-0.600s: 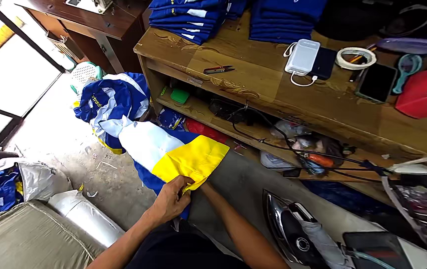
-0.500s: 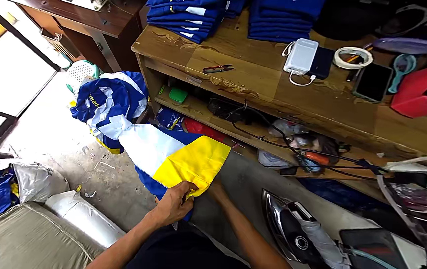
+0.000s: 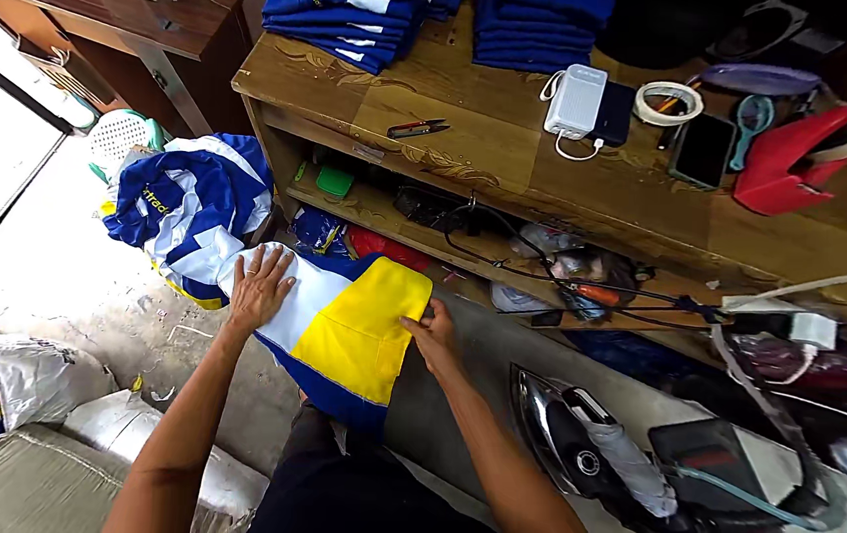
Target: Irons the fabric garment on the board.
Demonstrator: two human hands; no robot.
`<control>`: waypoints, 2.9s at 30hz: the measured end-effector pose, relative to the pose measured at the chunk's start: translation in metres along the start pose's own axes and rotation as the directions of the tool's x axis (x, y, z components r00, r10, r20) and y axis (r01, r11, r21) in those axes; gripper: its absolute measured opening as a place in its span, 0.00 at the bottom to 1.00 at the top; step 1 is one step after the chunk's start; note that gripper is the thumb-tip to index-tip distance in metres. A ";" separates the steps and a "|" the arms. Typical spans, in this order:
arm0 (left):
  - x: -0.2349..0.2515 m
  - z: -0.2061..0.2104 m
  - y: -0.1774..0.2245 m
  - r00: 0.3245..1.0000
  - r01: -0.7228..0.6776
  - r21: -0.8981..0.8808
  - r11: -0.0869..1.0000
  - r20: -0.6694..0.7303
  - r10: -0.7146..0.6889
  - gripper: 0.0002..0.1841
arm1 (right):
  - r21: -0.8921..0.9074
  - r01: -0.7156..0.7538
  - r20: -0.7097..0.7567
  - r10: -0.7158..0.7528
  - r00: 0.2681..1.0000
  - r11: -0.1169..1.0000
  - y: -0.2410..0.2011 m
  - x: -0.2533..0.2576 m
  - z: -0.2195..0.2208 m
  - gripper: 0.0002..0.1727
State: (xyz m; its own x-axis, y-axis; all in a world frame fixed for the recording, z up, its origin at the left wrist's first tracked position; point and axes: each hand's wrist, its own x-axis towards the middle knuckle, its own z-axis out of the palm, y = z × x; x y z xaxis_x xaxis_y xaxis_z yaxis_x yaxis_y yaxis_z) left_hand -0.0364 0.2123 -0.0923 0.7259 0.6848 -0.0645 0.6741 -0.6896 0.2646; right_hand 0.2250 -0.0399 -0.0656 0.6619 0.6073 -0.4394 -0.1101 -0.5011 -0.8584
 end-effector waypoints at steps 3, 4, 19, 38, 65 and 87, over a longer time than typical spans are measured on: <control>0.009 -0.003 -0.009 0.999 -0.032 -0.003 0.999 0.009 0.033 0.32 | -0.142 -0.032 0.008 0.034 0.999 0.989 -0.004 0.003 -0.003 0.41; 0.010 -0.004 -0.006 1.000 -0.021 -0.024 0.999 0.006 0.022 0.32 | -0.183 -0.042 0.007 0.044 0.999 0.982 -0.006 0.000 -0.008 0.39; -0.049 0.027 0.193 0.947 -0.311 -0.200 0.929 0.014 0.320 0.35 | -0.826 0.187 0.217 -0.007 0.976 0.532 0.002 -0.106 -0.273 0.41; -0.174 0.047 0.091 0.737 0.535 -0.829 0.163 0.364 -0.570 0.34 | -0.632 0.721 0.719 -0.132 0.683 0.286 -0.142 -0.054 0.019 0.35; -0.174 0.022 0.061 0.867 0.491 -0.762 0.422 0.379 -0.323 0.19 | -0.789 0.514 0.490 -0.159 0.857 0.336 -0.152 -0.009 0.037 0.27; -0.011 -0.005 -0.042 0.988 -0.029 -0.029 0.999 -0.155 0.024 0.30 | -0.709 0.566 0.543 -0.187 0.819 0.420 -0.176 -0.013 0.000 0.42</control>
State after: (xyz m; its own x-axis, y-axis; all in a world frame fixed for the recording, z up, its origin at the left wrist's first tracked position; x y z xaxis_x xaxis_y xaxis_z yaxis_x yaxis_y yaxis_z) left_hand -0.0733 0.2347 -0.0984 0.7121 0.6960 0.0920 0.6485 -0.7023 0.2937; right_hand 0.2363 0.0403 0.0907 0.1600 0.9257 -0.3427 0.8544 -0.3037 -0.4217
